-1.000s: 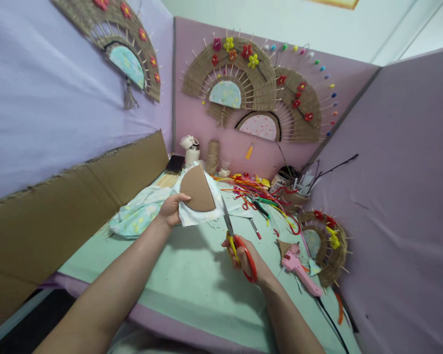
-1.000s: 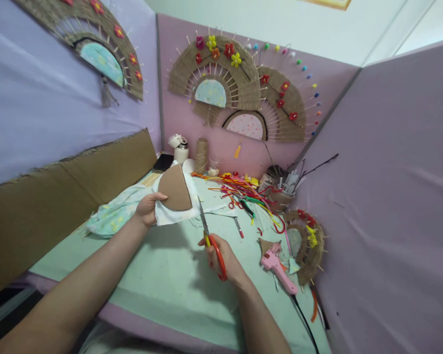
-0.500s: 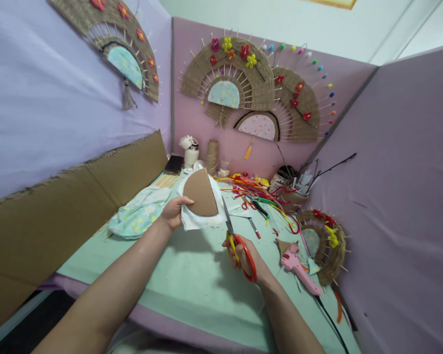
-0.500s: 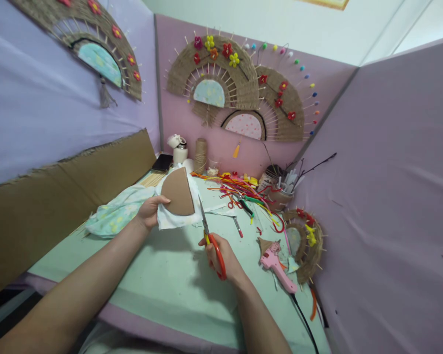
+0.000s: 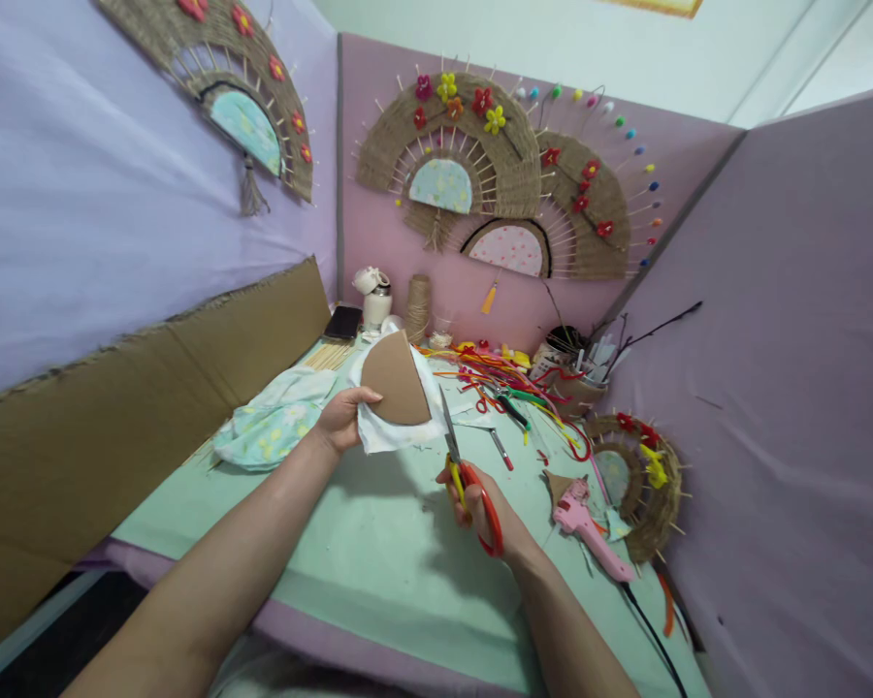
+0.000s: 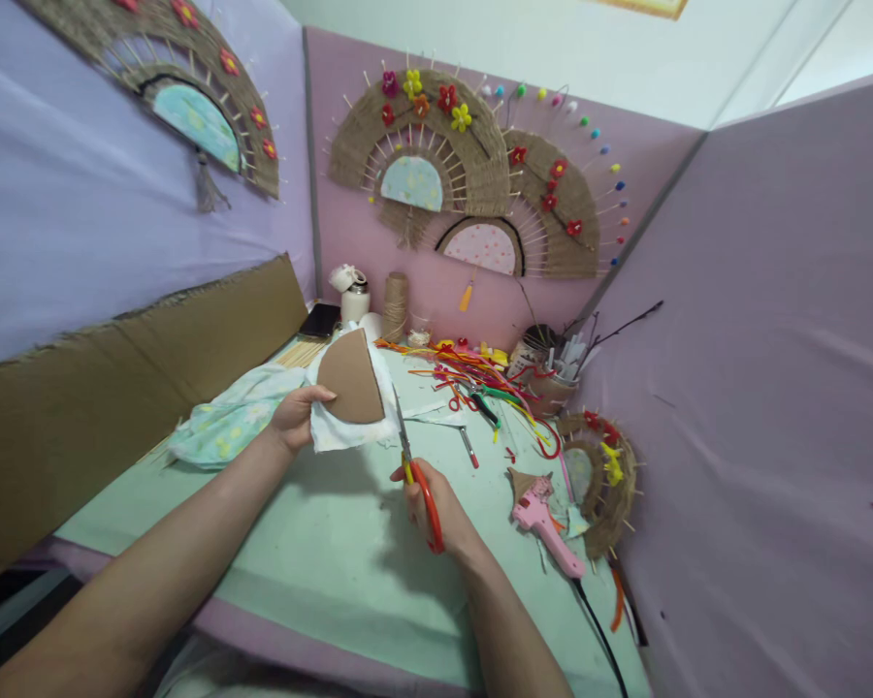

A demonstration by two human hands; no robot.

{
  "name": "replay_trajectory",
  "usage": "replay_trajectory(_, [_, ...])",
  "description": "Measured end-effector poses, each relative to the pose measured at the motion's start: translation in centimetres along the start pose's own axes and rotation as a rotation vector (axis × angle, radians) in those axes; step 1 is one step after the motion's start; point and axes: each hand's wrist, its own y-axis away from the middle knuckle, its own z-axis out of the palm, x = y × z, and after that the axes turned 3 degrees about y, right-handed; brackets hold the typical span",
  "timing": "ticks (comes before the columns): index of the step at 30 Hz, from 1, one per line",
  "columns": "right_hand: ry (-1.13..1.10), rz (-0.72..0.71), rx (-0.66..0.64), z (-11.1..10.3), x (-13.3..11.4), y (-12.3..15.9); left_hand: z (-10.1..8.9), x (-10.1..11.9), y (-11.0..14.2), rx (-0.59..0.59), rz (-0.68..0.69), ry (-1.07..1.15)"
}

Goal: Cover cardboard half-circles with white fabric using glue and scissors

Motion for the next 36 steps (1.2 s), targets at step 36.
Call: replay_trajectory(36, [-0.035, 0.074, 0.075, 0.2, 0.5, -0.1, 0.1, -0.3, 0.0, 0.013, -0.053, 0.003])
